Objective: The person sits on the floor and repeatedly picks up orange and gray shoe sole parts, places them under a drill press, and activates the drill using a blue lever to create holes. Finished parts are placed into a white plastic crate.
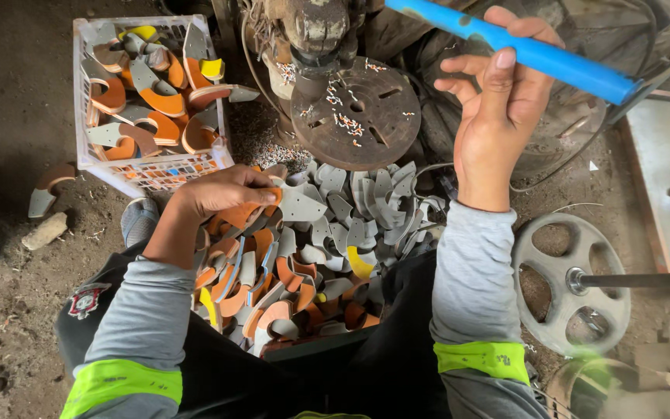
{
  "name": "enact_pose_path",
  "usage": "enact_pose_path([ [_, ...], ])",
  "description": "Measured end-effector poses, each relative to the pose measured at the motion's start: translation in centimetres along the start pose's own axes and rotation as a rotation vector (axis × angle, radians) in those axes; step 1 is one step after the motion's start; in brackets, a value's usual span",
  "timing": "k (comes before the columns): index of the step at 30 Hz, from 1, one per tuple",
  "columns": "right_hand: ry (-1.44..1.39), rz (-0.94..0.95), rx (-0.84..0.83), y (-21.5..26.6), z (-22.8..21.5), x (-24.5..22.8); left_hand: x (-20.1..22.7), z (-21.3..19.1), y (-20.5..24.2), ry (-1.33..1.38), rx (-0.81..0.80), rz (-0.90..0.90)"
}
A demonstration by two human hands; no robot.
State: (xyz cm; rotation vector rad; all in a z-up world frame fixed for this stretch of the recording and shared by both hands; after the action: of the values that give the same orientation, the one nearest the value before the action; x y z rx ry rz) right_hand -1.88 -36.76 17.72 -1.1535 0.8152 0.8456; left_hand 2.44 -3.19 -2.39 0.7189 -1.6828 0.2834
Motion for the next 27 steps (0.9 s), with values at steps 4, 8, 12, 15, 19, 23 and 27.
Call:
enact_pose_path([
  [4, 0.043, -0.009, -0.008, 0.3, -0.3, 0.1, -1.7, 0.4, 0.7, -0.015, -0.022, 0.013],
  [8, 0.037, -0.005, -0.016, 0.3, -0.3, 0.1, -5.4, 1.2, 1.6, -0.109, 0.032, -0.051],
  [12, 0.018, 0.002, -0.008, 0.3, -0.6, 0.3, -11.8, 5.3, 2.1, -0.051, 0.143, -0.296],
  [15, 0.038, 0.001, -0.027, 0.5, -0.8, 0.2, -14.5, 8.2, 1.9, -0.011, 0.205, -0.251],
  [19, 0.039, 0.016, -0.041, 0.5, -0.7, 0.1, -15.4, 6.0, 3.6, 0.127, 0.493, -0.277],
  [23, 0.040, 0.009, -0.041, 0.7, -1.2, 0.3, -13.9, -3.4, 6.2, 0.385, 1.073, -0.295],
  [27, 0.002, 0.011, -0.018, 0.5, -1.5, 1.1, -11.9, -12.1, 6.1, 0.527, 1.361, -0.055],
])
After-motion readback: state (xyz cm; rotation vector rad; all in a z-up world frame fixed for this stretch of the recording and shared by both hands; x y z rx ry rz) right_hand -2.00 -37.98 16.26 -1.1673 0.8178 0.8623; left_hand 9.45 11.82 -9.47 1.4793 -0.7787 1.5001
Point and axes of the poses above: each hand's wrist, its own y-axis away from the middle knuckle, its own z-axis out of the palm, x = y × z, the point moved 5 cm from there along -y, towards the middle knuckle, and after that the axes turned 13 degrees about z, right-handed, at the moved point
